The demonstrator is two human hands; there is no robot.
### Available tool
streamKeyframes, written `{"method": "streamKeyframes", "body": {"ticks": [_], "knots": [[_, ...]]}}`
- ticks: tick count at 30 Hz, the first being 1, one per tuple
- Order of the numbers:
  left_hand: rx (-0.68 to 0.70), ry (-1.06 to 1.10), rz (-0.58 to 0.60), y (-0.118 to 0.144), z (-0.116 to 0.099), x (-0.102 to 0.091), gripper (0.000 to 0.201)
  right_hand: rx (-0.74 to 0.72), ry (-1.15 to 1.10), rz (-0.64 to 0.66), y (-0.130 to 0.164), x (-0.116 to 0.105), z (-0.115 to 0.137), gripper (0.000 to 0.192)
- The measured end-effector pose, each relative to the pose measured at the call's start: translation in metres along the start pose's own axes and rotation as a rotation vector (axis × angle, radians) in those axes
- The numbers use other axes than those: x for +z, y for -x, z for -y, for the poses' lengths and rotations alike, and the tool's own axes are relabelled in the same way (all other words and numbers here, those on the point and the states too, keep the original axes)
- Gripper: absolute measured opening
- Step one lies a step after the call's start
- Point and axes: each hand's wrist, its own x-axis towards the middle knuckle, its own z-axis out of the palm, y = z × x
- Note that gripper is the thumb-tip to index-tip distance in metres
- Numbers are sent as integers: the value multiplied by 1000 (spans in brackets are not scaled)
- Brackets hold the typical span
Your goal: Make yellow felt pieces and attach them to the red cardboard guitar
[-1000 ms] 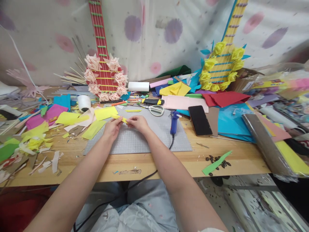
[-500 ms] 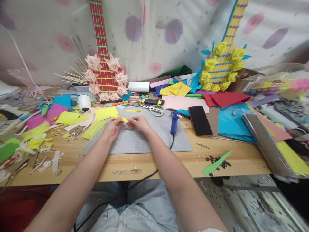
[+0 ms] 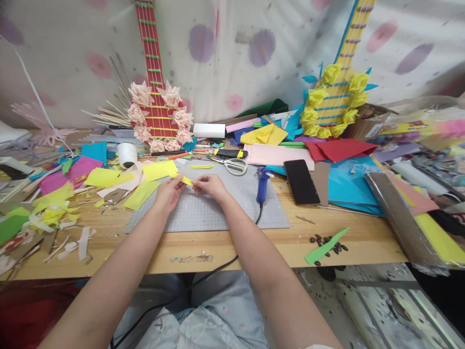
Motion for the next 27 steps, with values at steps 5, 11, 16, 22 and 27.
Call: {"method": "streamKeyframes", "body": {"ticks": [5, 11, 16, 22, 27], "knots": [[21, -37, 8, 1, 1, 1, 15, -51, 58, 16, 1, -1, -1, 20], [13, -97, 40, 6, 0, 4, 17, -125, 76, 16, 0, 5, -2, 21], [17, -92, 20, 5, 1, 5, 15, -48, 50, -40, -4, 8, -3, 18], [17, -32, -2, 4, 2, 4, 18, -2, 129, -158, -5, 7, -3, 24], [19, -36, -7, 3, 2, 4, 21, -18, 148, -168, -5, 7, -3, 27]]}}
